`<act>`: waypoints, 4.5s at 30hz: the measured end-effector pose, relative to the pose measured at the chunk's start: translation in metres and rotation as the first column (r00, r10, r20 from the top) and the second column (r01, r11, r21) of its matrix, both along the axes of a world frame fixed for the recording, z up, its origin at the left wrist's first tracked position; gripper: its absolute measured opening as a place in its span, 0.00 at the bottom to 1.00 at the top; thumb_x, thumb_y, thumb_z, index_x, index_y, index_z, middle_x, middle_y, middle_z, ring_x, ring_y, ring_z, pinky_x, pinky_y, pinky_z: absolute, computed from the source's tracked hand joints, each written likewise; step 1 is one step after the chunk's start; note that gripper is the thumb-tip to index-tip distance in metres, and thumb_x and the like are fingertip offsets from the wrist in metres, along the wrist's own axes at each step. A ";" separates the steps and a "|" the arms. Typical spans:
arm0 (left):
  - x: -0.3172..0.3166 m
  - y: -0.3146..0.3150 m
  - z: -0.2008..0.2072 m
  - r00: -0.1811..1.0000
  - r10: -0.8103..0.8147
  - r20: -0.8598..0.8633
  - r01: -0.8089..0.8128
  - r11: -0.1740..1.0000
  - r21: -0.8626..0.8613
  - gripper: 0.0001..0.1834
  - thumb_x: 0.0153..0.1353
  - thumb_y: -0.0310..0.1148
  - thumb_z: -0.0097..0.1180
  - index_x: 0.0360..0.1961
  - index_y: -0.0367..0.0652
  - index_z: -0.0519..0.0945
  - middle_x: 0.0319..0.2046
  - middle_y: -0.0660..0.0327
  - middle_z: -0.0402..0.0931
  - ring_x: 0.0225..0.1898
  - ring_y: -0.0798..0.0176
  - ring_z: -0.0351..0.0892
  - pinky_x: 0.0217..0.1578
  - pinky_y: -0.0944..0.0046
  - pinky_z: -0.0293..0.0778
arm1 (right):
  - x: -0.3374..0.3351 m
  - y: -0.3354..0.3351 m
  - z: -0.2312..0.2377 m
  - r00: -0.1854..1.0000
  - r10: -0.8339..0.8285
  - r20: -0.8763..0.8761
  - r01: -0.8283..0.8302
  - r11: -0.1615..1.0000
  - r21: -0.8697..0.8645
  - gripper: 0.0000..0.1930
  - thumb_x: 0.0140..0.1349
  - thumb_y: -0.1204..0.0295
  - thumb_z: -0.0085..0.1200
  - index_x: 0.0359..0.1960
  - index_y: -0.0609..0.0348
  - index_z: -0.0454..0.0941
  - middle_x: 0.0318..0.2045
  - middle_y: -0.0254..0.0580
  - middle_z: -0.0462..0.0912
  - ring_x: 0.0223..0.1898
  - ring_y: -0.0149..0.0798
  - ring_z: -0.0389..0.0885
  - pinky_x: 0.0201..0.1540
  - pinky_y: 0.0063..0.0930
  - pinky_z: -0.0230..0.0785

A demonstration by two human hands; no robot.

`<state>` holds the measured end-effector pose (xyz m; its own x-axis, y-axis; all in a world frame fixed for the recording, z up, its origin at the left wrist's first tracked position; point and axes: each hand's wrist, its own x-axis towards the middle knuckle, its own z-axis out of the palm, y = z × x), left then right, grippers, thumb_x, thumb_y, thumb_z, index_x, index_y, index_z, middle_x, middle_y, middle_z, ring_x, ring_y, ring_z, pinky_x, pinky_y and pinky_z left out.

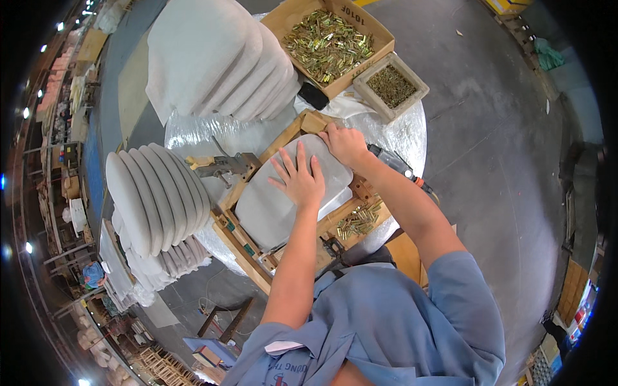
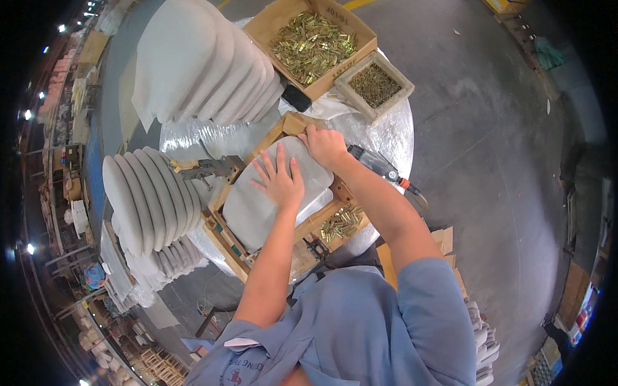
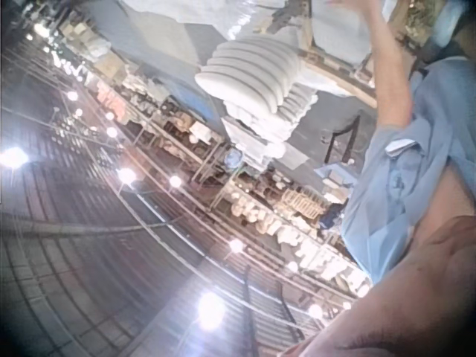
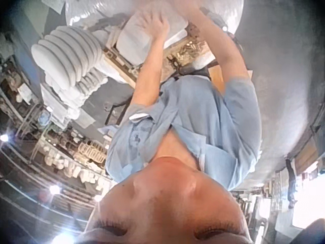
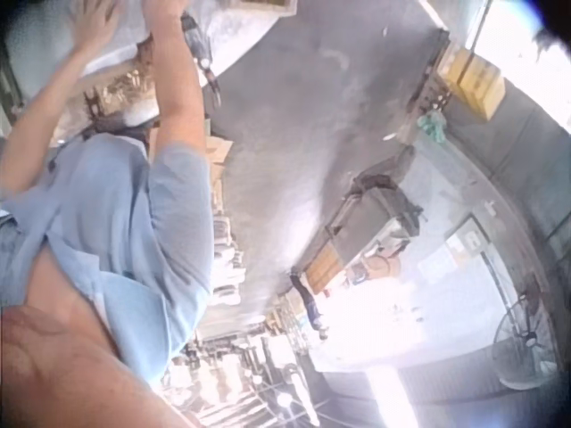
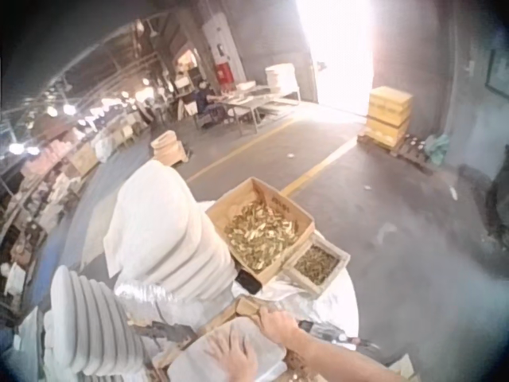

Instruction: The person places a gray cushion into a wooden jig, secures it with a clamp, and uses a pneumatic drill to drive brass fasteners into the cushion. The person repeats this process for multiple cushions, removing each finished unit and stacking it nearby.

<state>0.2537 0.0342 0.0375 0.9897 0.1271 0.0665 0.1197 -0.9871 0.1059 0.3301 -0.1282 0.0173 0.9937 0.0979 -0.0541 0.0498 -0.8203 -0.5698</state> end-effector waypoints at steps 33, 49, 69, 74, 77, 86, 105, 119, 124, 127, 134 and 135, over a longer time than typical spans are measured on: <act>-0.102 0.180 -0.004 0.990 0.092 0.111 -0.056 0.955 -0.291 0.34 0.71 0.48 0.61 0.75 0.51 0.73 0.80 0.46 0.61 0.81 0.37 0.57 0.78 0.26 0.49 | -0.078 0.067 -0.024 0.983 0.038 0.177 0.017 0.954 -0.299 0.45 0.77 0.44 0.48 0.84 0.60 0.52 0.83 0.60 0.54 0.83 0.65 0.49 0.81 0.69 0.41; -0.043 0.288 -0.046 0.984 0.161 -0.080 -0.163 0.987 -0.016 0.39 0.79 0.66 0.35 0.82 0.57 0.63 0.83 0.56 0.57 0.85 0.45 0.46 0.82 0.32 0.33 | -0.081 0.077 -0.026 0.984 0.090 0.154 -0.023 0.920 -0.392 0.42 0.79 0.46 0.44 0.84 0.61 0.52 0.82 0.68 0.53 0.82 0.71 0.49 0.78 0.75 0.42; -0.042 0.292 -0.037 0.988 0.124 -0.091 -0.136 0.981 -0.140 0.36 0.80 0.62 0.36 0.77 0.53 0.69 0.79 0.57 0.64 0.82 0.45 0.54 0.79 0.26 0.38 | -0.459 0.106 -0.016 0.806 -0.485 -0.338 0.528 0.848 0.041 0.20 0.80 0.58 0.53 0.57 0.65 0.78 0.51 0.57 0.85 0.55 0.56 0.82 0.60 0.49 0.72; -0.047 0.292 -0.029 0.991 0.119 -0.060 -0.127 0.980 -0.151 0.35 0.80 0.62 0.36 0.77 0.53 0.70 0.77 0.57 0.67 0.80 0.46 0.57 0.79 0.27 0.40 | -0.499 0.109 -0.053 0.745 -0.513 -0.427 0.635 0.741 0.218 0.24 0.83 0.51 0.49 0.53 0.66 0.76 0.36 0.42 0.82 0.37 0.35 0.84 0.43 0.33 0.78; -0.047 0.303 -0.039 0.993 0.111 -0.044 -0.116 0.985 -0.127 0.35 0.80 0.62 0.36 0.77 0.53 0.70 0.77 0.56 0.67 0.80 0.46 0.57 0.79 0.27 0.41 | -0.474 0.117 -0.018 0.665 -0.634 -0.395 0.747 0.578 0.329 0.21 0.80 0.53 0.55 0.46 0.64 0.78 0.25 0.39 0.80 0.22 0.29 0.79 0.27 0.28 0.73; -0.044 0.314 -0.040 0.997 0.066 -0.052 -0.073 0.985 -0.154 0.35 0.81 0.61 0.37 0.78 0.53 0.69 0.76 0.57 0.68 0.79 0.48 0.58 0.78 0.27 0.43 | -0.323 0.177 0.041 0.825 -0.553 0.118 0.515 0.822 0.244 0.19 0.77 0.57 0.60 0.36 0.61 0.82 0.19 0.44 0.79 0.21 0.34 0.76 0.27 0.36 0.66; -0.047 0.309 -0.031 0.995 0.095 -0.020 -0.097 0.966 -0.239 0.35 0.77 0.61 0.44 0.74 0.51 0.74 0.73 0.57 0.72 0.77 0.51 0.63 0.78 0.30 0.44 | -0.261 0.202 0.003 0.888 -0.458 0.031 0.446 0.877 0.179 0.26 0.76 0.56 0.61 0.26 0.66 0.76 0.16 0.42 0.73 0.20 0.34 0.67 0.28 0.37 0.66; -0.094 0.318 -0.035 0.980 -0.057 0.191 0.132 0.904 -0.407 0.42 0.76 0.56 0.51 0.82 0.41 0.61 0.81 0.42 0.57 0.83 0.38 0.52 0.81 0.38 0.47 | -0.081 0.107 0.022 0.887 -0.214 0.408 0.204 0.977 0.068 0.14 0.76 0.60 0.59 0.48 0.60 0.82 0.43 0.50 0.83 0.48 0.56 0.81 0.51 0.49 0.72; -0.088 0.316 -0.031 0.994 -0.060 0.096 0.089 0.938 -0.334 0.43 0.75 0.57 0.53 0.81 0.41 0.62 0.81 0.41 0.57 0.82 0.36 0.53 0.81 0.37 0.49 | 0.014 0.110 0.016 0.854 0.347 0.388 -0.269 0.932 -0.243 0.28 0.71 0.55 0.63 0.67 0.57 0.75 0.66 0.53 0.78 0.68 0.60 0.74 0.72 0.56 0.64; -0.089 0.312 -0.027 0.998 -0.049 0.028 0.054 0.962 -0.268 0.43 0.74 0.58 0.53 0.81 0.42 0.63 0.81 0.42 0.57 0.82 0.36 0.53 0.80 0.37 0.50 | 0.018 0.112 -0.002 0.861 0.446 0.245 -0.380 0.884 -0.274 0.33 0.67 0.53 0.65 0.70 0.53 0.74 0.72 0.52 0.73 0.74 0.58 0.68 0.78 0.62 0.54; -0.088 0.302 -0.027 0.999 -0.025 -0.043 0.018 0.987 -0.161 0.41 0.74 0.59 0.53 0.80 0.48 0.66 0.80 0.43 0.58 0.82 0.36 0.54 0.80 0.37 0.52 | 0.023 0.109 -0.002 0.854 0.503 0.135 -0.442 0.837 -0.323 0.34 0.70 0.51 0.59 0.74 0.51 0.71 0.77 0.52 0.68 0.79 0.59 0.62 0.80 0.65 0.47; -0.086 0.301 -0.024 0.999 -0.025 -0.042 0.018 0.987 -0.163 0.41 0.74 0.59 0.54 0.80 0.48 0.66 0.80 0.43 0.58 0.81 0.36 0.55 0.80 0.37 0.52 | 0.021 0.109 0.002 0.862 0.495 0.111 -0.438 0.836 -0.330 0.34 0.71 0.51 0.59 0.75 0.51 0.71 0.77 0.52 0.67 0.79 0.59 0.62 0.80 0.65 0.47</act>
<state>0.1679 0.3351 0.0132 0.9938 0.1112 0.0031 0.1065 -0.9597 0.2599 0.3507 -0.0194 0.0193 0.8274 0.5609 0.0273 0.5480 -0.7958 -0.2575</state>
